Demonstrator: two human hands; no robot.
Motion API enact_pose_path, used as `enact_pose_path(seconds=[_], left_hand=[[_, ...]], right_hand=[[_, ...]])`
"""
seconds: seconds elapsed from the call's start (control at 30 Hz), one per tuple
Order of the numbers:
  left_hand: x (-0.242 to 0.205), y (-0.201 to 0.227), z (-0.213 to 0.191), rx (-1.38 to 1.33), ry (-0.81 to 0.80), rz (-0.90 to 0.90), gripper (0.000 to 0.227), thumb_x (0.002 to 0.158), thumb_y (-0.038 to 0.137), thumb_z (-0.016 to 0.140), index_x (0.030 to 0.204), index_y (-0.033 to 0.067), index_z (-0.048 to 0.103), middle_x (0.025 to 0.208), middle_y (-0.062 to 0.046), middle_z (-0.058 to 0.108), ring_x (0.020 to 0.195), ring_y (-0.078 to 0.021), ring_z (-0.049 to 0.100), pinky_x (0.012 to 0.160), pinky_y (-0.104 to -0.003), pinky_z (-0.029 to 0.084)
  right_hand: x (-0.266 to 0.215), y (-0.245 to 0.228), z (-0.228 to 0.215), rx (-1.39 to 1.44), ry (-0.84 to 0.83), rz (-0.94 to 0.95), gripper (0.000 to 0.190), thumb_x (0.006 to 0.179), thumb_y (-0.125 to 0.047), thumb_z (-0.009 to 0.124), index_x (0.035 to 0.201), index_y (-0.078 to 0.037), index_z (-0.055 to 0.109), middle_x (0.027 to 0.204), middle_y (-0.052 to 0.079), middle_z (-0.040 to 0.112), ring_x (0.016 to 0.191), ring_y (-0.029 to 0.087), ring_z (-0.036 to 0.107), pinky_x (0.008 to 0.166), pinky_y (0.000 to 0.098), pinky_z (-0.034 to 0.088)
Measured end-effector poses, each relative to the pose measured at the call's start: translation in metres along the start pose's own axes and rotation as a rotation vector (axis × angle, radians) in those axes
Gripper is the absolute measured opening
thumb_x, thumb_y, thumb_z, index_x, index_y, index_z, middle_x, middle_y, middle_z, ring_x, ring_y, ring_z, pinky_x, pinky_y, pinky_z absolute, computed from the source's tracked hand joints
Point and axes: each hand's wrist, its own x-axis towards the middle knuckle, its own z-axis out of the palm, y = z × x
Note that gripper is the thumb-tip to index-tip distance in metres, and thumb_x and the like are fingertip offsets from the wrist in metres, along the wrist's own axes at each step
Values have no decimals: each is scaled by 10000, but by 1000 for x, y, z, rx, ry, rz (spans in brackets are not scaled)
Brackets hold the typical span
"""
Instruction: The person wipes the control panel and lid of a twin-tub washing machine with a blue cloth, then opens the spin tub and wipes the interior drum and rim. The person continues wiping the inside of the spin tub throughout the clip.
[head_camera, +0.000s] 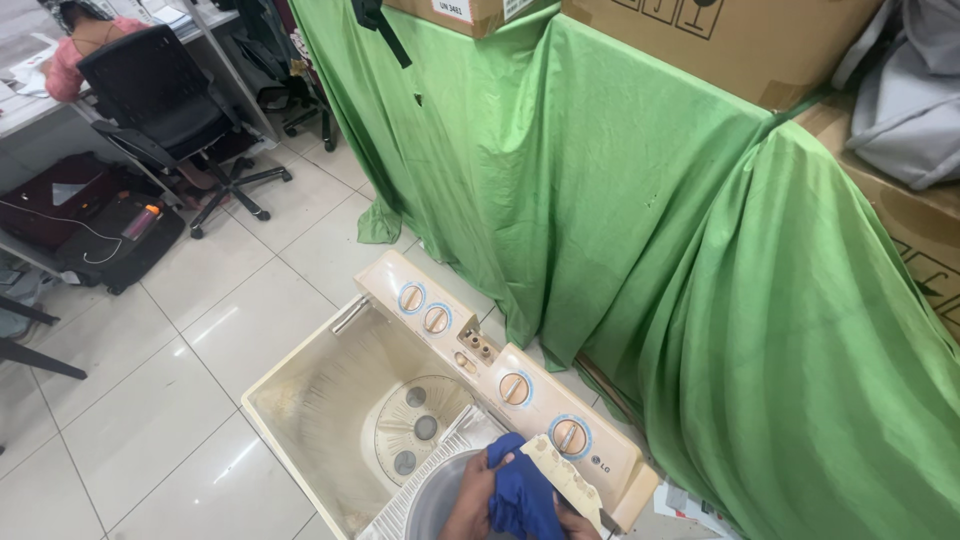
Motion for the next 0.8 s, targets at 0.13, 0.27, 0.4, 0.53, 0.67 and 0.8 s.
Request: enact_pose_path(seconds=[0.13, 0.27, 0.4, 0.53, 0.67, 0.8], left_hand=[[8, -36, -16, 158, -123, 13, 375, 882, 24, 759, 1239, -61, 679, 1084, -111, 785, 911, -175, 733, 820, -305, 604], [-11, -51, -6, 201, -244, -37, 372, 892, 9, 738, 1258, -23, 678, 1120, -70, 788, 978, -141, 736, 891, -280, 604], [-44, -32, 16, 89, -138, -135, 331, 911, 29, 687, 1239, -14, 675, 1078, -97, 785, 938, -183, 745, 845, -329, 614], [-47, -7, 29, 62, -76, -81, 313, 920, 45, 673, 1223, -31, 666, 1072, -130, 784, 918, -214, 752, 828, -348, 622], [-47, 7, 30, -28, -17, -40, 308, 917, 45, 653, 1219, -15, 665, 1076, -130, 782, 918, -222, 757, 827, -354, 623], [-49, 7, 30, 32, -17, -10, 300, 925, 51, 655, 1215, -22, 671, 1073, -129, 780, 916, -212, 748, 826, -355, 612]], right_hand=[[-14, -7, -23, -10, 9, -26, 654, 862, 50, 631, 1481, 31, 421, 1421, 209, 578, 1314, 298, 561, 1111, 417, 443], [-22, -17, -43, -57, -30, -79, 674, 856, 73, 638, 1489, 31, 410, 1432, 206, 570, 1326, 290, 552, 1119, 406, 435], [-35, -11, -73, -195, -184, -162, 696, 851, 96, 646, 1497, 32, 398, 1442, 203, 561, 1338, 282, 543, 1127, 395, 426], [-32, 6, -59, -220, -154, -271, 688, 842, 99, 655, 1480, 20, 411, 1421, 171, 577, 1318, 261, 563, 1112, 394, 453], [-25, 18, -41, -87, -139, -141, 538, 925, -56, 621, 1433, 58, 487, 1316, 181, 662, 1165, 285, 662, 993, 432, 545], [-29, 16, -51, 29, -192, 34, 485, 960, -176, 602, 1391, 33, 530, 1219, 172, 703, 1013, 276, 726, 877, 430, 600]])
